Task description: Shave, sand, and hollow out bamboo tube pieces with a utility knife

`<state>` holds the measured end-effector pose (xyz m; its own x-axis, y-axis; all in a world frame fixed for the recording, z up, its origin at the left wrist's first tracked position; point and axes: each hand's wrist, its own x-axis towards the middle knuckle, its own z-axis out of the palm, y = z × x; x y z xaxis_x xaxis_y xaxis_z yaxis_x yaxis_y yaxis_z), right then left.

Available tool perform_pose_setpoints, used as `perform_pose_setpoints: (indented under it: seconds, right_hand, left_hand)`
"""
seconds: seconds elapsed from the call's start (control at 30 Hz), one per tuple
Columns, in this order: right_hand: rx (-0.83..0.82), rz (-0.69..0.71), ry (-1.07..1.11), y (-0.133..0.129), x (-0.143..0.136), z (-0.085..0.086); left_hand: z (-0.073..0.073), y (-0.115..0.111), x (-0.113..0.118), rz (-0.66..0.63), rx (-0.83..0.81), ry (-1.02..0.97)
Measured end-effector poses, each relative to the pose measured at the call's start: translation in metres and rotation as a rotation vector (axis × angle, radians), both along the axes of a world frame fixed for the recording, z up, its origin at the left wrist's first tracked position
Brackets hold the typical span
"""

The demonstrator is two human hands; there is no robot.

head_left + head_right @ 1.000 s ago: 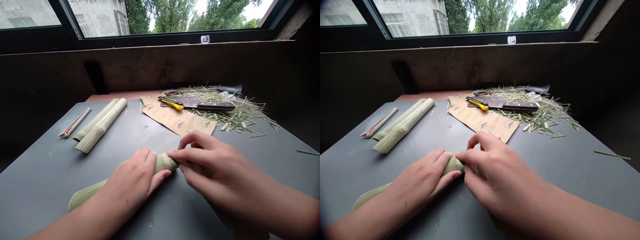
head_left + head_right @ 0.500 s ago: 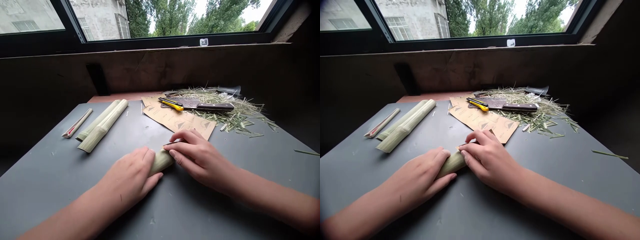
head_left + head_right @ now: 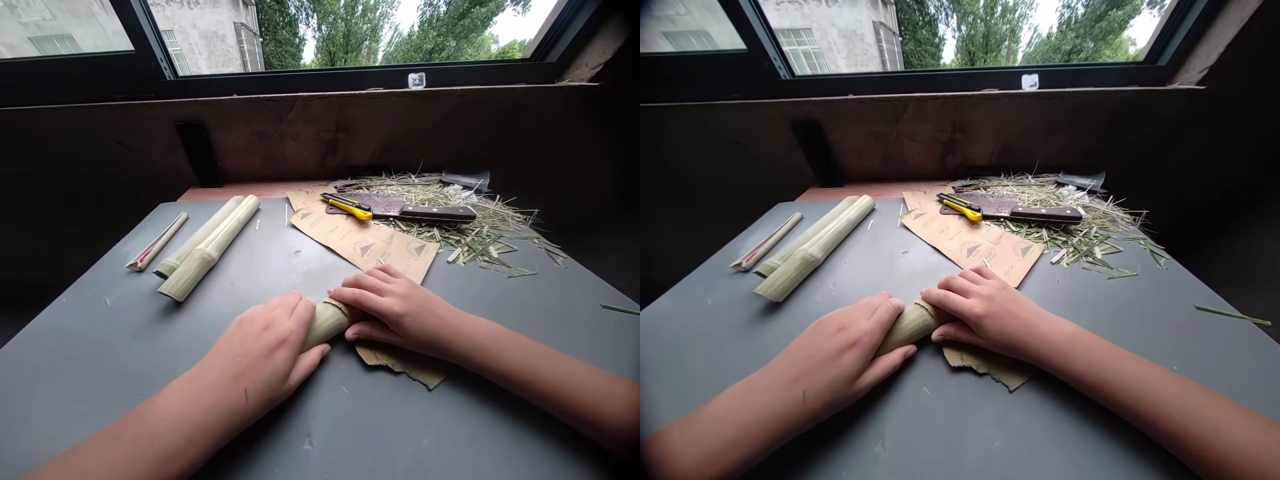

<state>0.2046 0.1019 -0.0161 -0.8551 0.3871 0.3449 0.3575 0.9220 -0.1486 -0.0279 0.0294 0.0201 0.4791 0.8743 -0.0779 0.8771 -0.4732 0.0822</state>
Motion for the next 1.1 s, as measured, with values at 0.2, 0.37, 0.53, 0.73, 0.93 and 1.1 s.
perform_pose_setpoints:
  seconds: [0.2, 0.37, 0.53, 0.73, 0.93, 1.1]
  right_hand:
    - [0.108, -0.019, -0.068, -0.001, 0.003, 0.009]
    - [0.188, -0.038, -0.115, -0.002, 0.006, 0.006]
    - [0.196, -0.140, -0.124, -0.008, 0.006, 0.004]
    - [-0.060, -0.345, -0.139, -0.015, -0.008, 0.014]
    - [-0.130, -0.418, -0.198, -0.015, -0.014, 0.019]
    - [0.041, -0.373, -0.165, -0.020, -0.008, 0.010]
  left_hand:
    - [-0.004, -0.003, -0.001, -0.126, 0.227, 0.155]
    - [-0.016, -0.011, 0.000, -0.254, 0.476, 0.230]
    - [-0.014, -0.018, 0.002, -0.276, 0.566, 0.321]
    - [-0.009, -0.019, 0.004, -0.307, 0.603, 0.354]
    - [-0.012, -0.016, 0.002, -0.311, 0.587, 0.342]
    - [0.000, 0.004, -0.011, -0.173, 0.181, 0.151]
